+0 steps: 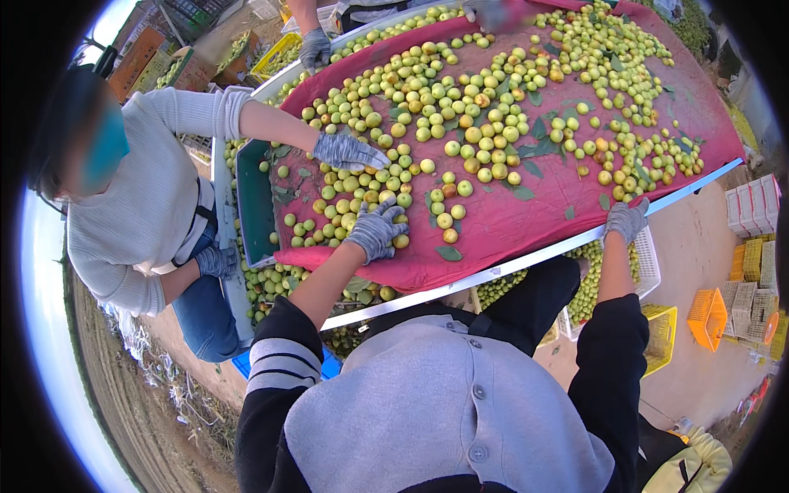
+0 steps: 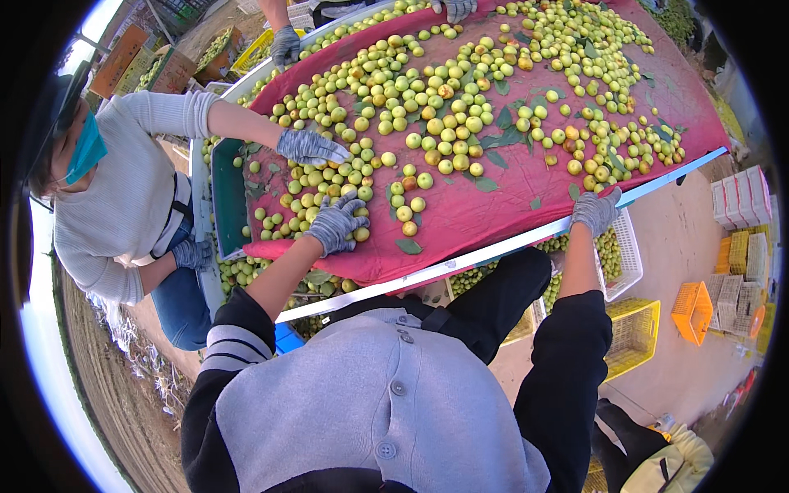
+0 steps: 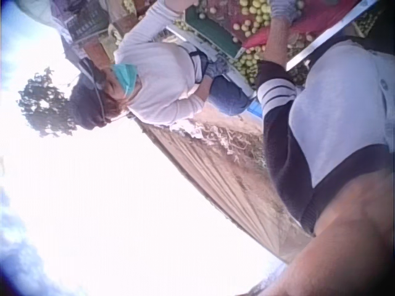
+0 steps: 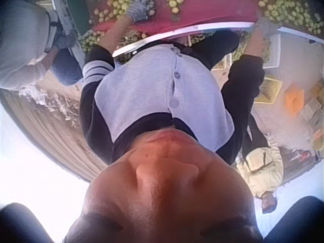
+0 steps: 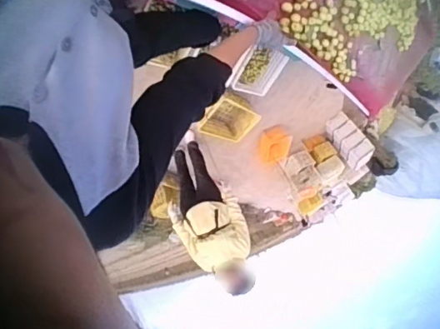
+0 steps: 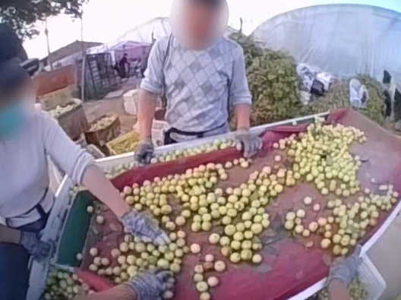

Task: The person sorts small green-yellow fruits on a red conveyor belt, removing leaves and placing the fruit into white and yellow crates. They work alongside two others who also sort and transfer fruit into containers.

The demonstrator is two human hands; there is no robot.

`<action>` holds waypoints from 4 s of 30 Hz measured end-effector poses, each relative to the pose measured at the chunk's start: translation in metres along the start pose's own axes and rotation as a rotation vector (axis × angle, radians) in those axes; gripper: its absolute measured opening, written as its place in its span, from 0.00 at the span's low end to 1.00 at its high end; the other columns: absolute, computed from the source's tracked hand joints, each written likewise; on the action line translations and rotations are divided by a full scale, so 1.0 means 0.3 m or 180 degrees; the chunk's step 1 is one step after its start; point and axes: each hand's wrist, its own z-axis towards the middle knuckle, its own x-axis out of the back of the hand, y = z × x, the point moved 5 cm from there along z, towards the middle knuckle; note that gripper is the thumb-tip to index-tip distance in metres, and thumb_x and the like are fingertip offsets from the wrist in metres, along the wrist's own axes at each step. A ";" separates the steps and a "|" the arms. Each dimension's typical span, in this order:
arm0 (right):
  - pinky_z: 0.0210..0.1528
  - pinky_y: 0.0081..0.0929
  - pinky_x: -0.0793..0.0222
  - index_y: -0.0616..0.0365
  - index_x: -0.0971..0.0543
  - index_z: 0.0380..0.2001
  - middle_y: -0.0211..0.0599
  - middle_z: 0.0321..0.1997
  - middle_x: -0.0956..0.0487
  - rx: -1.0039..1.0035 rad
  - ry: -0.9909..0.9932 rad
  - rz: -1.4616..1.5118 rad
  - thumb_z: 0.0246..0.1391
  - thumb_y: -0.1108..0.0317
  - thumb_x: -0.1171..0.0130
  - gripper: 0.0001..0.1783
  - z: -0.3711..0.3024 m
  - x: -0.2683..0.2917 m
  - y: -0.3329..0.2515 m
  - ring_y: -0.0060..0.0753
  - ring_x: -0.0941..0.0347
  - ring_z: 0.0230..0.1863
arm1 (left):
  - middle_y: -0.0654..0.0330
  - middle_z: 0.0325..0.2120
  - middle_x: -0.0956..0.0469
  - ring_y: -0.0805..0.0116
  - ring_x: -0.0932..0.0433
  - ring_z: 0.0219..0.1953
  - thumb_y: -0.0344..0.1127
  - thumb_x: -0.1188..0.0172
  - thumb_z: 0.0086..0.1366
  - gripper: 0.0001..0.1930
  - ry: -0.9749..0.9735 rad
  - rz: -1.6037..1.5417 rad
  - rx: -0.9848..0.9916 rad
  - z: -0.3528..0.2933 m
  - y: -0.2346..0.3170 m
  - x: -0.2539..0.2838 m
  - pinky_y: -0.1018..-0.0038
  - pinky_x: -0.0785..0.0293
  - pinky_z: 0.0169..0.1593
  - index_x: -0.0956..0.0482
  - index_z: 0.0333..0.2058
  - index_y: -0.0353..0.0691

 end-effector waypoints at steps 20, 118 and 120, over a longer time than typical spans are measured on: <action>0.69 0.43 0.48 0.50 0.40 0.67 0.68 0.67 0.43 0.0040 0.0005 0.0318 0.52 0.72 0.48 0.36 -0.005 0.003 0.009 0.61 0.47 0.70 | 0.55 0.52 0.30 0.52 0.31 0.56 0.52 0.42 0.60 0.23 0.0774 -0.0424 0.0074 0.757 0.023 0.454 0.55 0.28 0.54 0.25 0.53 0.54; 0.63 0.42 0.39 0.57 0.32 0.60 0.59 0.59 0.31 0.0374 0.0216 0.0270 0.48 0.68 0.43 0.32 0.064 -0.032 0.050 0.56 0.33 0.59 | 0.65 0.45 0.29 0.74 0.32 0.31 0.31 0.43 0.65 0.21 0.0885 -0.8378 0.0135 0.095 0.035 0.159 0.84 0.35 0.25 0.32 0.57 0.48; 0.64 0.42 0.39 0.56 0.32 0.61 0.59 0.59 0.31 0.0332 0.0267 0.0193 0.48 0.68 0.43 0.32 0.063 -0.031 0.051 0.56 0.33 0.59 | 0.66 0.39 0.26 0.79 0.32 0.29 0.37 0.43 0.67 0.14 0.1062 -0.7538 0.0695 0.084 -0.031 0.108 0.86 0.35 0.26 0.26 0.50 0.44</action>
